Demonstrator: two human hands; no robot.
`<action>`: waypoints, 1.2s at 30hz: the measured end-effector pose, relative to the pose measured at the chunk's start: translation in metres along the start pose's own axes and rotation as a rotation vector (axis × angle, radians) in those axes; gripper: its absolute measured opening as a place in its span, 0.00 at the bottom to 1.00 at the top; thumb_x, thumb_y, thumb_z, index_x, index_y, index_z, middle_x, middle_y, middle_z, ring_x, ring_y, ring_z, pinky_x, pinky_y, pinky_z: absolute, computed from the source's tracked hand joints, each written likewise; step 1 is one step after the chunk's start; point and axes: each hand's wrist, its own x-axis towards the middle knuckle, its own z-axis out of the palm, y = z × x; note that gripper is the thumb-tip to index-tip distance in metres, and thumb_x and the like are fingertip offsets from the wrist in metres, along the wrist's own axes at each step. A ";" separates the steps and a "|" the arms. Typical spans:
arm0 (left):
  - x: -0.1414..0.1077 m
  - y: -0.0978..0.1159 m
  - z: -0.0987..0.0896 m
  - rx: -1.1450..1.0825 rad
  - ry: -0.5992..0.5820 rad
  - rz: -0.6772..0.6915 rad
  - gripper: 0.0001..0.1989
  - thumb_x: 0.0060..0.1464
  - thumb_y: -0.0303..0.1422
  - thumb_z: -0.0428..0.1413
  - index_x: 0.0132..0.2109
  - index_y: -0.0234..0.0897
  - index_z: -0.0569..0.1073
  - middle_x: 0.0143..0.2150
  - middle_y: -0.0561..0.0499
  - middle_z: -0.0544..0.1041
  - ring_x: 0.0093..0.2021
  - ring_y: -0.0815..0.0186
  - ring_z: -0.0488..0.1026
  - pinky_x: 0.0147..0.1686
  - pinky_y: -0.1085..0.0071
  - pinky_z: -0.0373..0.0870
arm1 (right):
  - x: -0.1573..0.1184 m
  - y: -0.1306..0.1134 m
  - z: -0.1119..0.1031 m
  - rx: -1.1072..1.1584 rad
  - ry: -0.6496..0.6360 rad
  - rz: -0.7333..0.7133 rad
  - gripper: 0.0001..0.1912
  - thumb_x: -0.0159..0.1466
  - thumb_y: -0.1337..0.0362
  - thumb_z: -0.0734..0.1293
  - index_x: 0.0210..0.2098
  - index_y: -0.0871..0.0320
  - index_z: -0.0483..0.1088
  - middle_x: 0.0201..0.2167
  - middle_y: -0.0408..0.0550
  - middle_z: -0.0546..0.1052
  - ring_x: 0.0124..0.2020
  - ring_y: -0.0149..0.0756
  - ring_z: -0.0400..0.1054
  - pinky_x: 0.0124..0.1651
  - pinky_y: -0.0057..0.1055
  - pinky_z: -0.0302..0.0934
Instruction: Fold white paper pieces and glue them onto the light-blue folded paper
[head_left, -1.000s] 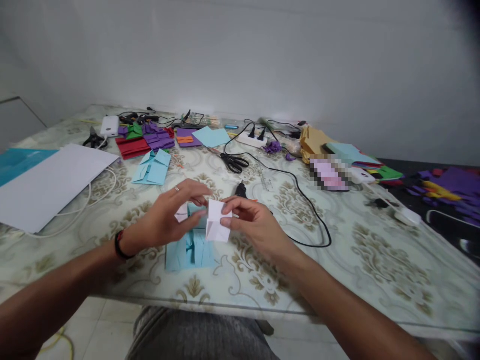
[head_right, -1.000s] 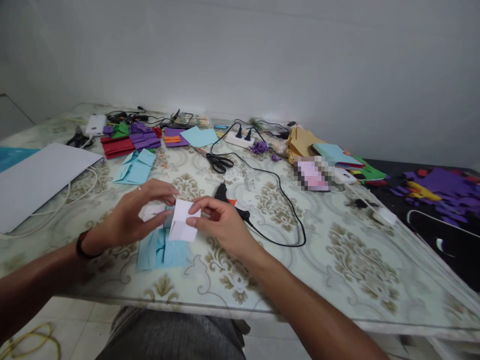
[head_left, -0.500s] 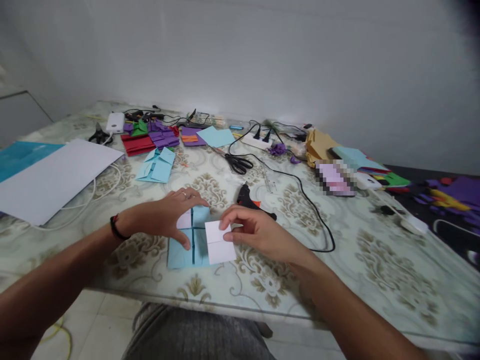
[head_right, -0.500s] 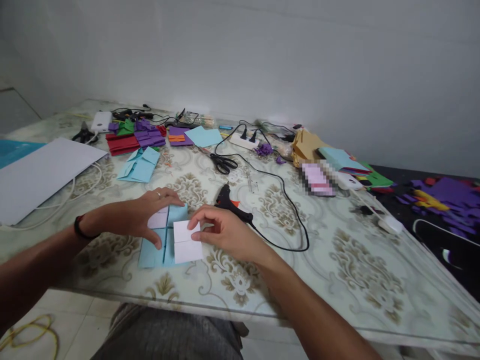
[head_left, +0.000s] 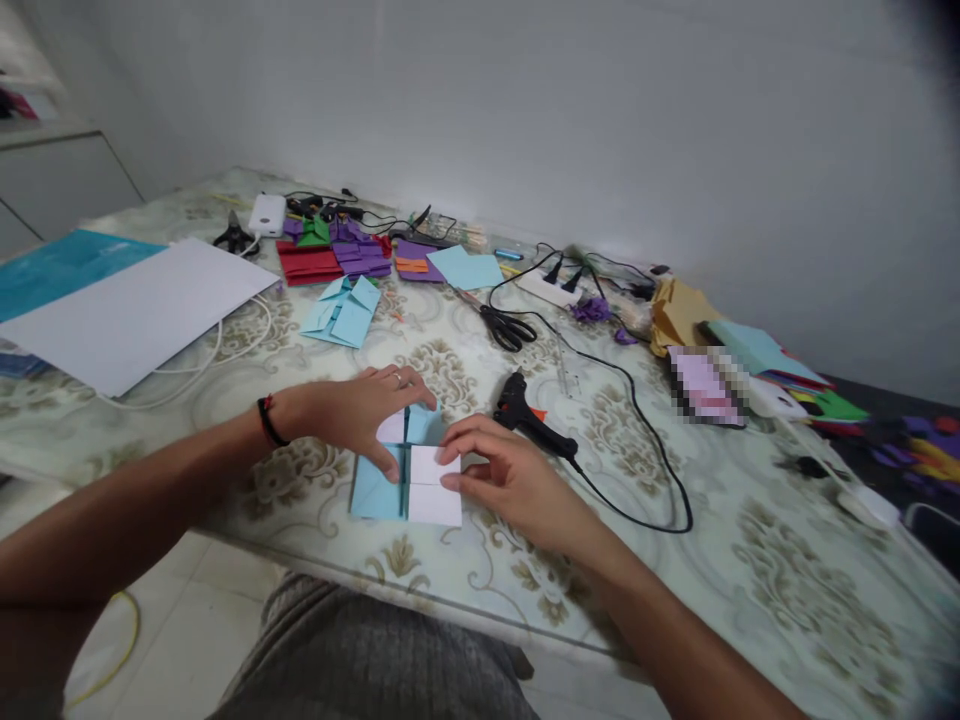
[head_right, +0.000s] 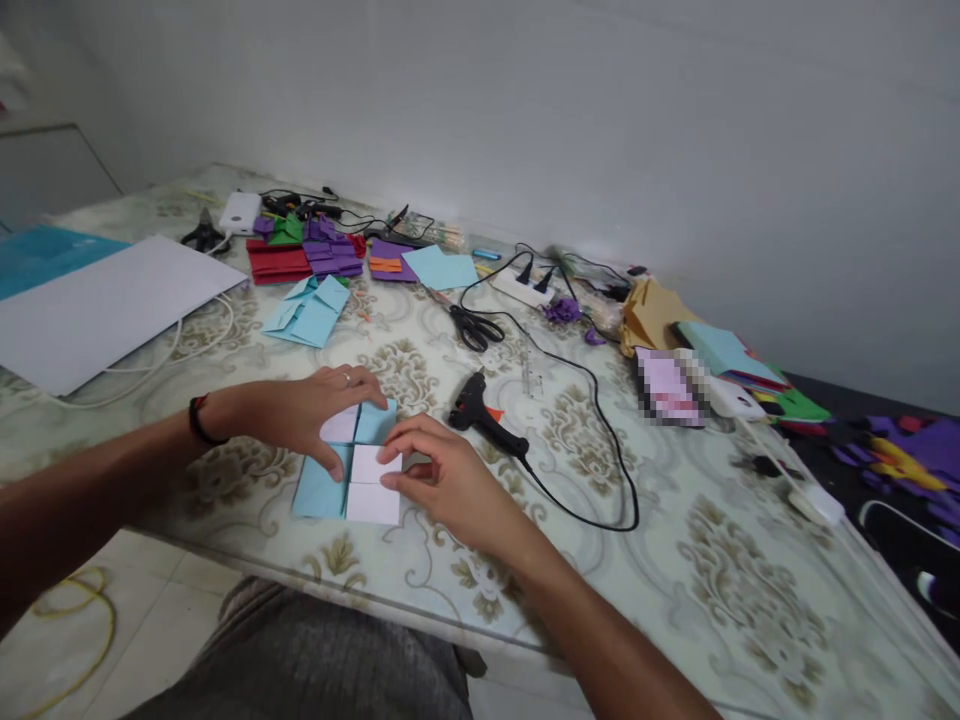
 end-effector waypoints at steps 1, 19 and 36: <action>0.000 0.001 0.000 0.003 -0.008 -0.007 0.44 0.45 0.54 0.71 0.63 0.39 0.67 0.63 0.35 0.70 0.66 0.40 0.64 0.63 0.48 0.59 | 0.000 0.001 0.001 -0.009 0.000 -0.006 0.04 0.64 0.66 0.73 0.40 0.53 0.78 0.48 0.49 0.72 0.47 0.35 0.71 0.41 0.27 0.71; 0.000 0.003 -0.003 0.021 -0.060 -0.034 0.43 0.47 0.53 0.70 0.64 0.39 0.66 0.66 0.33 0.67 0.68 0.40 0.61 0.65 0.45 0.57 | 0.000 0.005 0.005 -0.464 -0.028 -0.232 0.09 0.66 0.67 0.73 0.45 0.52 0.75 0.50 0.51 0.76 0.53 0.43 0.72 0.58 0.45 0.68; 0.000 0.003 0.001 0.017 -0.015 0.001 0.39 0.47 0.52 0.70 0.61 0.41 0.69 0.63 0.36 0.70 0.66 0.41 0.63 0.64 0.46 0.57 | -0.005 -0.001 0.007 -0.602 -0.130 -0.257 0.22 0.60 0.62 0.78 0.52 0.52 0.74 0.54 0.55 0.74 0.56 0.52 0.68 0.58 0.53 0.68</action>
